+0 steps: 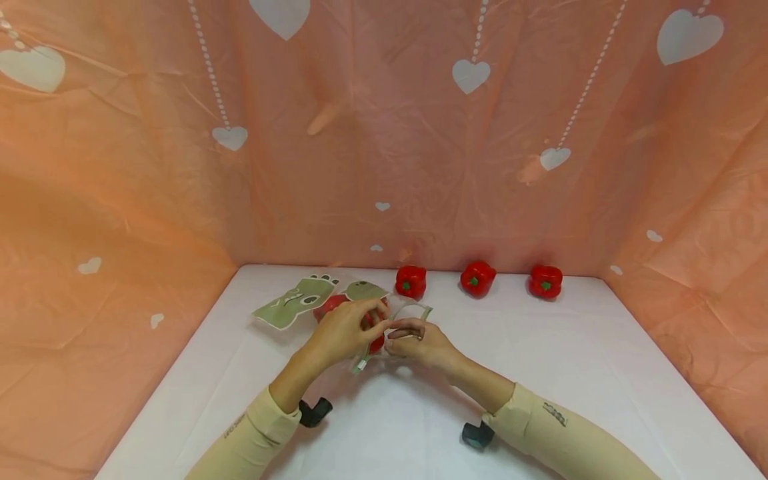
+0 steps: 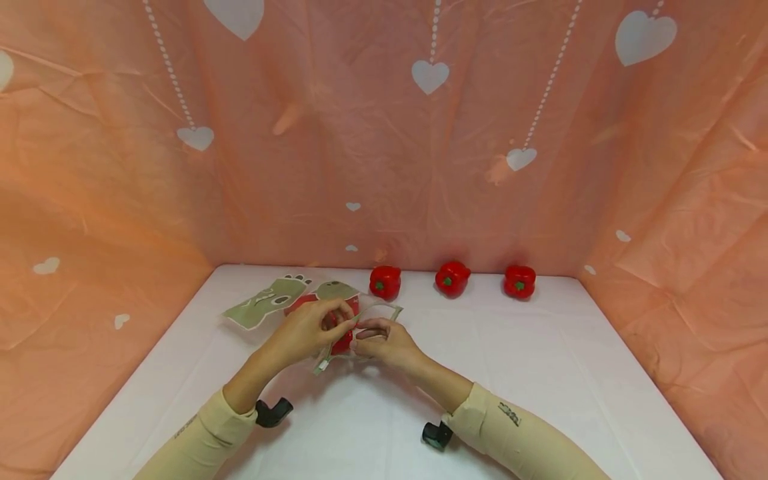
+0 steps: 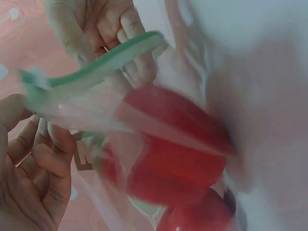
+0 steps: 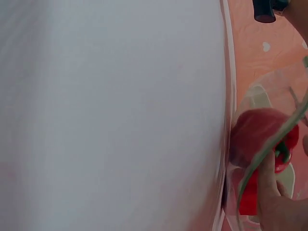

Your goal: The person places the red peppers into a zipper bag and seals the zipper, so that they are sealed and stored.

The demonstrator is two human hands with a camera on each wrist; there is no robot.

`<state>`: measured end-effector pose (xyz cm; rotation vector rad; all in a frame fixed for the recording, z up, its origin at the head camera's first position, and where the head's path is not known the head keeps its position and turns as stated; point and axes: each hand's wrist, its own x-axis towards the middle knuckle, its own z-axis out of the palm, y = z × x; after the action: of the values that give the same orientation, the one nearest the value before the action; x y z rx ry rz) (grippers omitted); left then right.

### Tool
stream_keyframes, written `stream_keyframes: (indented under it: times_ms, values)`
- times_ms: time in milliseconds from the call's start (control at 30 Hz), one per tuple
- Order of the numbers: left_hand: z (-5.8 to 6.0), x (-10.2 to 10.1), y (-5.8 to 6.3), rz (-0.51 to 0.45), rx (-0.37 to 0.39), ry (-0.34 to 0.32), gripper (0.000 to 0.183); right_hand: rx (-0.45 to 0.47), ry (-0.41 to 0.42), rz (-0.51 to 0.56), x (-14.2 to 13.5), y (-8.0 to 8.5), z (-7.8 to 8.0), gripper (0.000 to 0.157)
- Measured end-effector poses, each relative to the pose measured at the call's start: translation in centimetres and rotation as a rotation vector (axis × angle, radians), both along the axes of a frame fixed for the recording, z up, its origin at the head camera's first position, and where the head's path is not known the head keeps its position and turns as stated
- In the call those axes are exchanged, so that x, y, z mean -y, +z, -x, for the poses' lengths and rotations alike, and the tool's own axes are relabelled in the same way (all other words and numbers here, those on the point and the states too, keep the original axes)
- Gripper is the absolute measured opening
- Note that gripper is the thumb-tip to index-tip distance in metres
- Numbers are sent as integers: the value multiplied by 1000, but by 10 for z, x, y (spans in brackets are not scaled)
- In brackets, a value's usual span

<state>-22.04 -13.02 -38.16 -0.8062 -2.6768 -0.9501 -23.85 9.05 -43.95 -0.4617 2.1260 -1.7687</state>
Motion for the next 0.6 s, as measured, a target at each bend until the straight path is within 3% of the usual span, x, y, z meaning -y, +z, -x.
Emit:
stream_keyframes:
  times_ms: [600]
  values:
    - [0,1,2,4,15,14,10,-9,21,-15,-24,3,0,49]
